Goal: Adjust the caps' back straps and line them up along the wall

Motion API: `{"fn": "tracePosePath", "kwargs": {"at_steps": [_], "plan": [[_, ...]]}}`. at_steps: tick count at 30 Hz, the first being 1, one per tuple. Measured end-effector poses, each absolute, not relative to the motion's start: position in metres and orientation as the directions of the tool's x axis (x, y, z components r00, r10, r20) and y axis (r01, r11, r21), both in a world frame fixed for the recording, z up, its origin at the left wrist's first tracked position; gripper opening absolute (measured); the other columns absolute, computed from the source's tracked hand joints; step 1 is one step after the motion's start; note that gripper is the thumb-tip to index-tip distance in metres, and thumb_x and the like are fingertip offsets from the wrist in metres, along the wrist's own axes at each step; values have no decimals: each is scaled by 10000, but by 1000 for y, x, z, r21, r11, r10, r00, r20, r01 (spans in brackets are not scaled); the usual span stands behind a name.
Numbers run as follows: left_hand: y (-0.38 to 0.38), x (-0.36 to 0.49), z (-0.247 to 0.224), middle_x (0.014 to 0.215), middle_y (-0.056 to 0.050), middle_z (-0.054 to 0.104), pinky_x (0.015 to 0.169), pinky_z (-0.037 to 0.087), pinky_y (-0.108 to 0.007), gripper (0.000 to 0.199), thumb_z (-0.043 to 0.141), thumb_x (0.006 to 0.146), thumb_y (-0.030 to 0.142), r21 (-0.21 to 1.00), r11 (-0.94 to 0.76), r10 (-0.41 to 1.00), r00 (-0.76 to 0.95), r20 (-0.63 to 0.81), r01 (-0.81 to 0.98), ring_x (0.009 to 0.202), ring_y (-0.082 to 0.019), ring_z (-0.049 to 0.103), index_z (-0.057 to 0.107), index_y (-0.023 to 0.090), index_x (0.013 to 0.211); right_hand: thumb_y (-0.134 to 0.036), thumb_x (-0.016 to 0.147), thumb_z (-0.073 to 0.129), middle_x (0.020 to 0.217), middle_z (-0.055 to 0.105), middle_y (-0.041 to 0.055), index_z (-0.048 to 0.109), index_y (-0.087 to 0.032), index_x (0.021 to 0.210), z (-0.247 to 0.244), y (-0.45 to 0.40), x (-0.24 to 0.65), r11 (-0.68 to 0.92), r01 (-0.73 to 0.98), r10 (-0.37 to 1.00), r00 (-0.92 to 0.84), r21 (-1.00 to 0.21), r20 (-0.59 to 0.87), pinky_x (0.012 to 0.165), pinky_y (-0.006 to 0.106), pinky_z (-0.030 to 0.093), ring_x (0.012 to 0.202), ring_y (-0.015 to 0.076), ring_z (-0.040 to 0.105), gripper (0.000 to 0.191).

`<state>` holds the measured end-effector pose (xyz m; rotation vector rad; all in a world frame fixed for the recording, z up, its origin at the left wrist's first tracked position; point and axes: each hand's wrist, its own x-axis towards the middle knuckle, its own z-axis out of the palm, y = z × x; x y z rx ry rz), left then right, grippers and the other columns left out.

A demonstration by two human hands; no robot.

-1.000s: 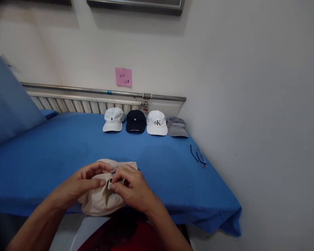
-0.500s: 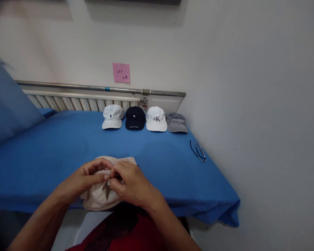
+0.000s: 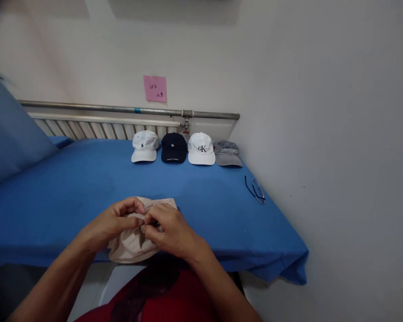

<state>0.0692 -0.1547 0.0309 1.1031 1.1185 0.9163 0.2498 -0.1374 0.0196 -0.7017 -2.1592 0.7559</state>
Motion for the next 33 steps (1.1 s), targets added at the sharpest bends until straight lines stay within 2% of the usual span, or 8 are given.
{"fn": "tracePosePath", "kwargs": {"at_steps": [10,16,20,23,25,28,33], "plan": [[-157,70,27,781,30,621,598,428,-194,258,654,625,141,976,220,939,269,-212,3,656,-84,552,572,156,869,-62,712,548,691,512,-45,484,-205,707,12,-134,246,695,261,664,-589,-670,460,650,233,362,657,114,464,157],[-161,74,33,833,5,629,684,469,-237,243,698,705,298,984,176,952,254,-170,2,742,-124,578,612,160,886,-82,712,518,706,509,-19,446,-211,693,6,-133,238,738,335,654,-567,-586,501,665,266,356,679,139,439,149],[-160,64,33,867,-13,659,685,462,-217,179,645,737,265,961,275,951,158,-265,-41,773,-131,595,642,158,881,-80,695,524,692,505,-40,474,-206,696,8,-136,240,585,275,759,-519,-763,394,637,235,359,658,116,455,135],[-157,53,29,785,-16,660,597,441,-210,179,673,727,242,914,390,906,223,-359,-113,658,-116,591,642,154,879,-80,677,550,690,509,-56,498,-204,695,11,-139,244,445,204,793,-541,-872,279,618,212,363,639,99,454,135],[-154,47,26,747,-20,659,575,439,-211,223,737,691,235,893,429,868,336,-366,-136,603,-108,586,639,148,871,-83,669,568,696,516,-57,513,-203,698,12,-140,247,401,179,794,-557,-898,244,620,210,369,642,97,456,135],[-147,43,22,780,-30,674,599,452,-201,269,795,640,194,886,446,806,484,-339,-122,624,-98,605,646,143,858,-79,661,572,703,522,-54,524,-203,704,12,-141,248,396,178,794,-560,-901,238,628,213,374,652,101,464,140],[-137,43,19,817,-24,666,654,454,-190,232,788,671,182,926,376,776,554,-301,-23,691,-87,610,644,136,847,-76,662,573,698,528,-50,524,-203,708,7,-140,248,459,191,770,-573,-868,281,646,222,386,664,110,478,144]]}}
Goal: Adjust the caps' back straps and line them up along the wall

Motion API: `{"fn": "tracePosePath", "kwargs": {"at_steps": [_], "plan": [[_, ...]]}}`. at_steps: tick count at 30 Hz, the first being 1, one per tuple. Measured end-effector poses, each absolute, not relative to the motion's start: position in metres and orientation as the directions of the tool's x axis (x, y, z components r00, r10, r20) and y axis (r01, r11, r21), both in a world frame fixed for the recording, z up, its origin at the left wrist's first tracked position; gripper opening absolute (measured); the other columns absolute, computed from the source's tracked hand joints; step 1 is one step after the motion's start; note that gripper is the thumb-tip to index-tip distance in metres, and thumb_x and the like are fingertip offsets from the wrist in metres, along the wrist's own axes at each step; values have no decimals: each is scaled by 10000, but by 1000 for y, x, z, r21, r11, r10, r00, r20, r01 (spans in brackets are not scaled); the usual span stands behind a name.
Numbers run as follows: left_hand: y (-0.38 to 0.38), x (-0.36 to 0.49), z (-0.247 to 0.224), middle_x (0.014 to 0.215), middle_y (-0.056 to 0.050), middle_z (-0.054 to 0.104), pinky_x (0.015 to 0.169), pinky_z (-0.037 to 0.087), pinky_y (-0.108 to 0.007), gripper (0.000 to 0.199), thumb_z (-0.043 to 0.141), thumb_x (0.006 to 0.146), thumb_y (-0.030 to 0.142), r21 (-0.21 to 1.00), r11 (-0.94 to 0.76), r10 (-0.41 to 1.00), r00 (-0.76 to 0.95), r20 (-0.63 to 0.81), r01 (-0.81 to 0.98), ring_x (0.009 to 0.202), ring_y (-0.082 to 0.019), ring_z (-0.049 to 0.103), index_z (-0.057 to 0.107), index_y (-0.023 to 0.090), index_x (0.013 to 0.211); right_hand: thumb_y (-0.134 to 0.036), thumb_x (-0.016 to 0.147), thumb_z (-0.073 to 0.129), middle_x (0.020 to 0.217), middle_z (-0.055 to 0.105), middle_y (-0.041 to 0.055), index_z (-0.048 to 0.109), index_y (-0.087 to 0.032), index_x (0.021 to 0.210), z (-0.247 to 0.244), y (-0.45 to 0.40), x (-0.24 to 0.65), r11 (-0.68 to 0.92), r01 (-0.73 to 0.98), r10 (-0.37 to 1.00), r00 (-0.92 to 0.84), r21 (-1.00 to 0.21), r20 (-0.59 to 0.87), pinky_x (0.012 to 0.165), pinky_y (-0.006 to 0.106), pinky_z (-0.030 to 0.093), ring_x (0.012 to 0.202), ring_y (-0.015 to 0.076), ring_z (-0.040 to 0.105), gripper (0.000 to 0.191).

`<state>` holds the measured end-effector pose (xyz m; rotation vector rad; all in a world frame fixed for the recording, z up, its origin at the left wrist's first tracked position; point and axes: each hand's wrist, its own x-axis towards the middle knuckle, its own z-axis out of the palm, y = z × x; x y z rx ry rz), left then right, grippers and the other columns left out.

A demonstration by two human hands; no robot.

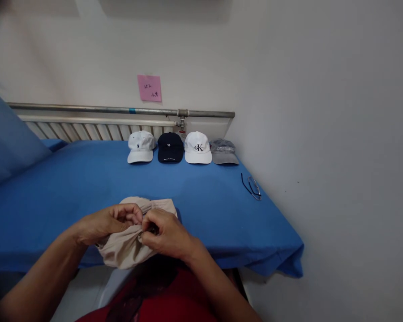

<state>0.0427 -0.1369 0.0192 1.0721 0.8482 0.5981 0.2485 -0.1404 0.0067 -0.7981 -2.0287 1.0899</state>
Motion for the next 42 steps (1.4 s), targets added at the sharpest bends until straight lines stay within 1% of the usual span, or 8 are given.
{"fn": "tracePosePath", "kwargs": {"at_steps": [6,11,16,22,27,31,38,42], "plan": [[-138,52,23,706,2,637,523,383,-197,260,778,675,243,936,328,789,508,-345,127,547,-78,541,593,143,828,-68,658,564,714,541,-48,517,-206,714,5,-141,251,510,224,747,-594,-830,298,639,223,381,659,110,483,156],[-137,52,23,691,10,620,524,367,-198,251,751,700,264,940,305,781,524,-339,153,528,-66,507,574,140,829,-76,675,571,732,547,-45,517,-209,727,2,-141,251,516,219,742,-598,-828,303,656,223,389,688,113,499,152],[-135,54,24,725,3,632,555,391,-213,293,781,644,246,947,298,798,514,-315,119,576,-90,550,559,151,810,-77,669,597,789,564,-37,528,-211,765,3,-140,253,524,260,746,-599,-812,290,712,236,403,744,121,515,178],[-135,56,26,739,11,631,538,385,-193,317,795,626,216,945,317,818,480,-316,81,579,-76,539,540,155,804,-77,661,608,861,596,-29,557,-222,907,9,-138,258,377,250,763,-630,-892,146,722,238,421,798,132,542,290],[-136,57,26,762,-2,633,564,401,-201,293,785,664,250,961,271,830,493,-260,50,611,-85,556,547,154,807,-48,642,582,808,555,-44,536,-215,854,7,-133,252,285,191,770,-629,-939,106,627,202,387,717,105,498,274],[-138,58,31,744,3,614,566,418,-219,348,817,617,285,963,264,869,419,-263,58,599,-93,548,542,154,785,-99,670,584,763,535,-53,515,-221,820,3,-133,247,375,250,795,-582,-893,171,606,206,358,676,104,470,205],[-137,58,33,681,30,596,527,404,-215,397,833,541,228,938,348,890,316,-328,-6,547,-83,532,529,153,786,-73,661,527,727,535,-29,514,-216,752,-1,-139,243,619,249,760,-429,-745,488,709,261,376,700,135,485,170],[-138,60,34,649,34,602,510,415,-212,399,831,522,208,931,363,897,284,-340,-32,521,-81,529,529,152,776,-86,658,540,689,510,-35,514,-220,716,-4,-142,240,588,241,792,-362,-772,491,680,260,372,666,134,458,148]]}}
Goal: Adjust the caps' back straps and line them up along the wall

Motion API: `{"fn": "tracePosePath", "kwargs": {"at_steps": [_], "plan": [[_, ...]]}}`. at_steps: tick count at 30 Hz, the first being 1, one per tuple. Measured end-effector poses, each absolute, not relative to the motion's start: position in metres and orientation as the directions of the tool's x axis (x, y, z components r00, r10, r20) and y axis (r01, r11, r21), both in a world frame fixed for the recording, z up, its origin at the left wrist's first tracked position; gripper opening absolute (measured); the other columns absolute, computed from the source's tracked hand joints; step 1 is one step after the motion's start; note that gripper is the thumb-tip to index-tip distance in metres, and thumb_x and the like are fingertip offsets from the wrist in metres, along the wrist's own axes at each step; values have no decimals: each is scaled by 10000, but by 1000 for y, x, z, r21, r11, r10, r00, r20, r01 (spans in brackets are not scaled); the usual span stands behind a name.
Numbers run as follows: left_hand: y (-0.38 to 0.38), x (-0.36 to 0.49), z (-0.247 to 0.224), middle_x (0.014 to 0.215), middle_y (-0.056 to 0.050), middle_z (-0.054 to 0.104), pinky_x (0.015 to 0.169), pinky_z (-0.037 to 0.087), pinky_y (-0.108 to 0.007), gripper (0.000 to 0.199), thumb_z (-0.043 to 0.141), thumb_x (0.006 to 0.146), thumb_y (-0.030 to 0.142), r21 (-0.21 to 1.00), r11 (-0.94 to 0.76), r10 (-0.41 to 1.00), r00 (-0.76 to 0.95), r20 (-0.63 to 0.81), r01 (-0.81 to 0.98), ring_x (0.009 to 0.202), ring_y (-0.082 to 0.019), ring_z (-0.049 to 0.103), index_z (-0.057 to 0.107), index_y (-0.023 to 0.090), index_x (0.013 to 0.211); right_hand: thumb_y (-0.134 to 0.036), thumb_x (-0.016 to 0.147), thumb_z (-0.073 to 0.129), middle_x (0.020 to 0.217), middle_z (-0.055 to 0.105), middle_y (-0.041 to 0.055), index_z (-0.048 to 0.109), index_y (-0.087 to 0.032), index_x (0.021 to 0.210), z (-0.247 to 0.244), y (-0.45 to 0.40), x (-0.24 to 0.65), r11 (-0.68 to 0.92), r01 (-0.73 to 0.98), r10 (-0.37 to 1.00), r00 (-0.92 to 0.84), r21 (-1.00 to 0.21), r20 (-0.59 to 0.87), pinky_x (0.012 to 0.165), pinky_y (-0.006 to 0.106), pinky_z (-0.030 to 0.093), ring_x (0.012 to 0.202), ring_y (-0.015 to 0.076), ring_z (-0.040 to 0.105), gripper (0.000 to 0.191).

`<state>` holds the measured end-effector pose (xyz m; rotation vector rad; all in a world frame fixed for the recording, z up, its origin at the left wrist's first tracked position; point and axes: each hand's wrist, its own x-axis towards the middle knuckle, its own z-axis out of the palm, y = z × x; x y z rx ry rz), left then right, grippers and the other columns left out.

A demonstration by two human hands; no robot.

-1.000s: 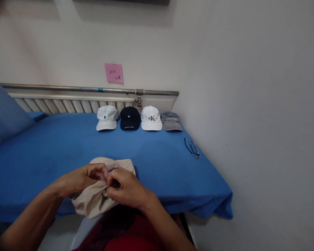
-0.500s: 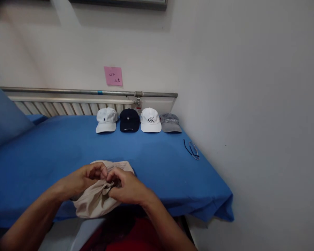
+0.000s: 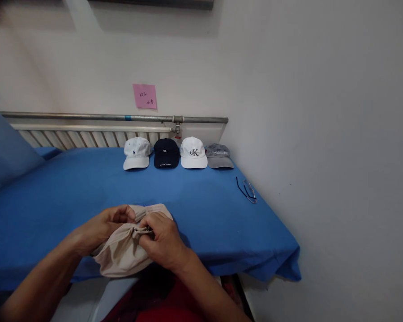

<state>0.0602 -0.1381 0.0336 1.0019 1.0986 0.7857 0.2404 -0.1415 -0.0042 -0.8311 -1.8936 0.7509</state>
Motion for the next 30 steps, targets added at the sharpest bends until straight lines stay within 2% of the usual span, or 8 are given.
{"fn": "tracePosePath", "kwargs": {"at_steps": [3,6,9,12,19,25,27,30], "plan": [[-141,60,34,641,36,603,502,418,-208,407,839,510,206,926,374,901,256,-349,-55,510,-80,530,530,151,770,-105,650,576,620,445,-63,499,-216,679,-5,-141,240,420,205,880,-331,-884,341,583,230,337,592,112,400,138],[-144,57,33,674,30,611,522,421,-204,396,841,542,216,917,388,888,303,-345,-92,527,-78,543,562,151,815,-132,658,612,615,445,-72,531,-206,707,-3,-139,242,253,127,896,-406,-959,183,542,215,313,569,94,383,120],[-145,55,32,756,5,641,576,446,-221,402,838,586,222,906,415,843,407,-352,-76,594,-97,588,592,159,898,-173,684,637,660,495,-58,594,-194,751,-1,-137,245,179,83,877,-465,-980,121,566,216,334,599,93,422,83],[-144,53,30,740,5,644,570,444,-231,401,837,599,227,912,406,834,432,-343,-60,585,-105,593,587,165,907,-180,688,652,669,511,-54,629,-188,765,1,-137,247,143,78,867,-491,-987,86,576,216,339,619,95,440,81],[-142,56,32,709,29,611,562,444,-239,392,807,572,244,959,276,923,258,-284,67,584,-114,568,552,177,863,-182,709,644,657,500,-53,580,-184,688,4,-134,249,161,108,838,-541,-981,78,585,221,331,628,97,425,67],[-142,59,33,739,-7,627,619,429,-254,198,650,681,245,924,20,977,190,-100,383,684,-153,577,567,181,848,-182,716,626,616,436,-64,518,-187,635,4,-135,250,139,153,853,-520,-978,40,548,223,303,592,93,390,135],[-143,54,35,753,-6,624,620,432,-260,262,657,698,312,942,74,962,226,-154,326,675,-151,572,550,182,900,-168,729,615,637,469,-61,554,-188,675,6,-137,253,190,192,856,-512,-963,66,566,225,318,609,97,427,84],[-150,47,45,855,-21,631,659,452,-277,345,601,791,450,947,111,936,289,-202,302,737,-160,582,551,186,1006,-148,772,596,694,564,-58,597,-196,733,10,-141,259,377,318,854,-483,-870,194,693,256,347,673,105,504,62]]}}
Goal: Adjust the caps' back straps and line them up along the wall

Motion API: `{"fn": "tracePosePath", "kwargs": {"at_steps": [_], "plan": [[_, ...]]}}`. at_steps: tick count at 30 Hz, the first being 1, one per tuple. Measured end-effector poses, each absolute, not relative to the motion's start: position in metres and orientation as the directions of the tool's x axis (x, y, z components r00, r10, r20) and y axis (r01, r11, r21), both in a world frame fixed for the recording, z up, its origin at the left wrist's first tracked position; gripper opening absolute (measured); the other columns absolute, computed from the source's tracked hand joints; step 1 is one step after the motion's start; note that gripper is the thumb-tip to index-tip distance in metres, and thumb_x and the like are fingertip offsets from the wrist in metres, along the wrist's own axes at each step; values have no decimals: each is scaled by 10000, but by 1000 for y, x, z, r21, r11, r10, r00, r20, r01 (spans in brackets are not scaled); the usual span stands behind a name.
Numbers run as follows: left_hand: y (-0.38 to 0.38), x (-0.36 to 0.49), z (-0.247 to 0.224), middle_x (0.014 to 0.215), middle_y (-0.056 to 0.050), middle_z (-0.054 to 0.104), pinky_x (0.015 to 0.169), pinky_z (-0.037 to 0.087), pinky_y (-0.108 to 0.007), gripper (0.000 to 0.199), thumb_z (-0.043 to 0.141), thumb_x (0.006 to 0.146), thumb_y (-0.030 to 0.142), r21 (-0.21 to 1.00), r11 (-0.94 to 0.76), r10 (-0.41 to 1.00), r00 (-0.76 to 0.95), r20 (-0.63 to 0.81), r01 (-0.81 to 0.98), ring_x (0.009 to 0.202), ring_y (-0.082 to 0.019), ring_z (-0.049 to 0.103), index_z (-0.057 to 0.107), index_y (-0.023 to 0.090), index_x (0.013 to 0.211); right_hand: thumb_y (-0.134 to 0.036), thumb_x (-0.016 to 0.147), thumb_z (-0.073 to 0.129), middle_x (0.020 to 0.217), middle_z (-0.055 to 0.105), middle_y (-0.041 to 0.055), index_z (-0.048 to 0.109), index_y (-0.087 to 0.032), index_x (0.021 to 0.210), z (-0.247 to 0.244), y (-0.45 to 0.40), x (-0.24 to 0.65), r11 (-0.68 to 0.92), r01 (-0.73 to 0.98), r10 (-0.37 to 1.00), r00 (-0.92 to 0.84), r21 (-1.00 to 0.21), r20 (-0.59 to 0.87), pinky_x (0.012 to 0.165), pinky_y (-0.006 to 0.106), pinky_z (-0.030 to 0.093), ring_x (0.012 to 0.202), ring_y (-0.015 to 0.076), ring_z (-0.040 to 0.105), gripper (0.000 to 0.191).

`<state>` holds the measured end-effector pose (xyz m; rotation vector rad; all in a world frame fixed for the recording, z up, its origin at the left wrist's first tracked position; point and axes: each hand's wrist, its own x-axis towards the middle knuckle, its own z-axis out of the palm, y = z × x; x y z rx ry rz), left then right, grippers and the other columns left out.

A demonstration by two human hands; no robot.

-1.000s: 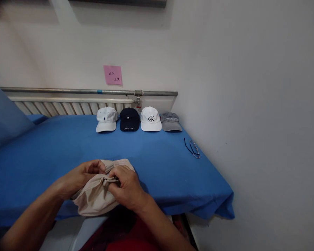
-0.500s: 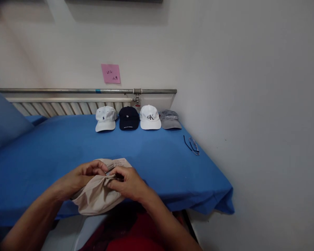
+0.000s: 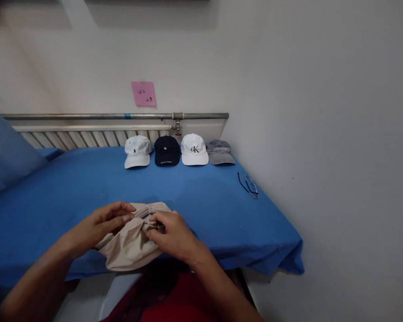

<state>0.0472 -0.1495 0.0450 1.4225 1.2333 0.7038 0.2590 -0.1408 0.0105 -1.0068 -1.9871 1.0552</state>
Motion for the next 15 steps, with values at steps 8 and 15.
{"fn": "tracePosePath", "kwargs": {"at_steps": [8,15], "plan": [[-181,56,53,1209,-60,552,758,498,-320,504,594,839,457,720,-260,950,302,74,643,925,-199,586,466,275,1291,-136,801,623,798,691,-23,628,-202,822,27,-153,266,605,459,793,-416,-650,445,806,298,322,754,137,570,69],[-184,62,40,1234,-62,557,961,430,-375,266,439,939,316,596,-418,904,375,203,686,1126,-204,540,557,251,1169,-102,810,600,813,674,1,596,-183,812,41,-160,270,677,496,736,-464,-544,494,800,337,302,725,137,558,82]]}}
